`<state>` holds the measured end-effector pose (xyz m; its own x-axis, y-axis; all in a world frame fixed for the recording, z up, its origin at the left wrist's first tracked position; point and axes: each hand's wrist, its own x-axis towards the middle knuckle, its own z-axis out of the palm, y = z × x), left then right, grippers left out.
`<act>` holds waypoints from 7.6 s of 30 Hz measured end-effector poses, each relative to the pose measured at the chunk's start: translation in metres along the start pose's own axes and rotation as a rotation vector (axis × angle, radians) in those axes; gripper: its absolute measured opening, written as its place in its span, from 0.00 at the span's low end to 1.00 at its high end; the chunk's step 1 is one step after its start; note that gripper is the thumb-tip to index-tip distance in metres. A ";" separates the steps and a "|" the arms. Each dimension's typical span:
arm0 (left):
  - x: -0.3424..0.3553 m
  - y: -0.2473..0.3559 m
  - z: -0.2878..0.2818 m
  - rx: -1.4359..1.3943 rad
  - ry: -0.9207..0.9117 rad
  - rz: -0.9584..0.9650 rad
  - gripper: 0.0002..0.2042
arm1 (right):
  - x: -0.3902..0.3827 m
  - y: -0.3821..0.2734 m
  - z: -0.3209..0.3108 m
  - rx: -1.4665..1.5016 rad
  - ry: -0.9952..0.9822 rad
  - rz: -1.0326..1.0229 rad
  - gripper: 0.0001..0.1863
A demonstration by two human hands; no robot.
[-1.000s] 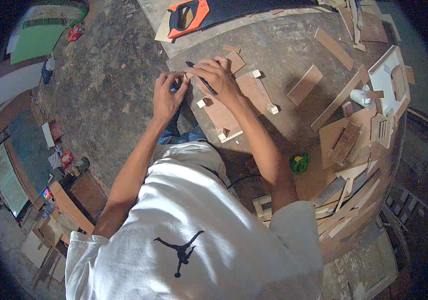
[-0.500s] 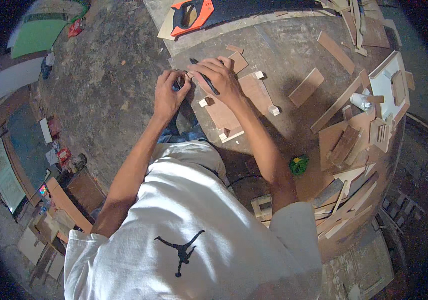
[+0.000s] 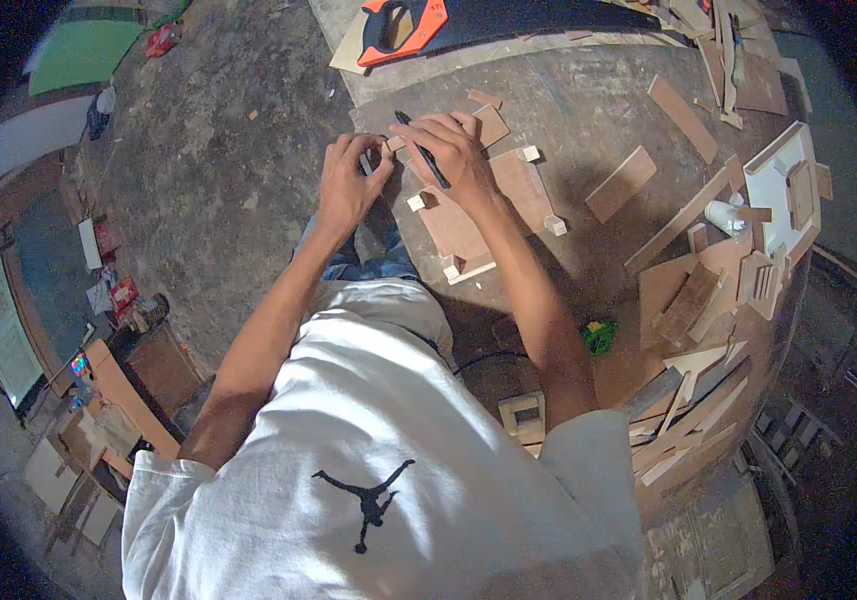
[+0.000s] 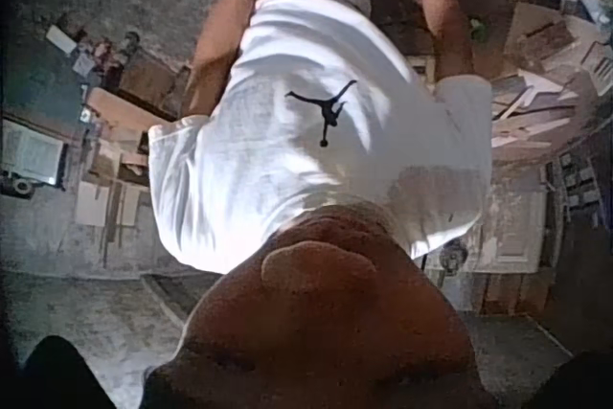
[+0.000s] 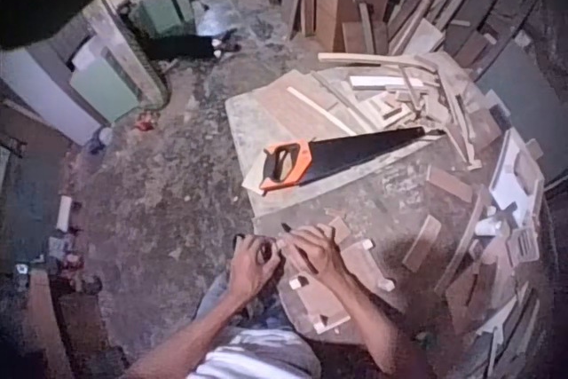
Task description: The recorder uses a pencil and hand saw to mark and cut wood pieces on a workshop bench.
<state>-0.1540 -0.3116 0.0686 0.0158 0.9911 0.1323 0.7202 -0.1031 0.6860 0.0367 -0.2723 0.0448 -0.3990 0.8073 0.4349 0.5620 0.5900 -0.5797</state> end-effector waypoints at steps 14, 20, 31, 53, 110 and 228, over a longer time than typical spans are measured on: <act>-0.003 -0.006 0.004 -0.025 0.090 0.003 0.09 | 0.003 -0.005 0.003 -0.038 0.001 -0.036 0.16; -0.008 -0.018 0.006 -0.064 0.027 0.022 0.16 | 0.001 -0.002 0.006 -0.037 0.008 -0.045 0.17; -0.012 -0.026 0.016 -0.191 0.088 0.005 0.18 | 0.003 -0.007 0.005 -0.046 -0.013 -0.003 0.15; -0.011 -0.025 0.017 -0.176 0.075 -0.021 0.15 | 0.002 -0.003 0.008 -0.036 -0.019 0.004 0.17; -0.006 -0.013 0.005 -0.129 -0.025 -0.055 0.15 | -0.002 -0.005 0.020 0.120 0.025 0.140 0.04; 0.256 0.030 0.129 -0.436 -1.198 1.276 0.20 | 0.116 -0.128 0.152 -0.659 0.927 1.643 0.17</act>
<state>-0.0394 -0.0501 0.0310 0.9379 -0.2122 0.2746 -0.3470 -0.5871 0.7314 -0.1916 -0.2523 0.0642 0.9868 0.0928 0.1331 0.1492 -0.8407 -0.5205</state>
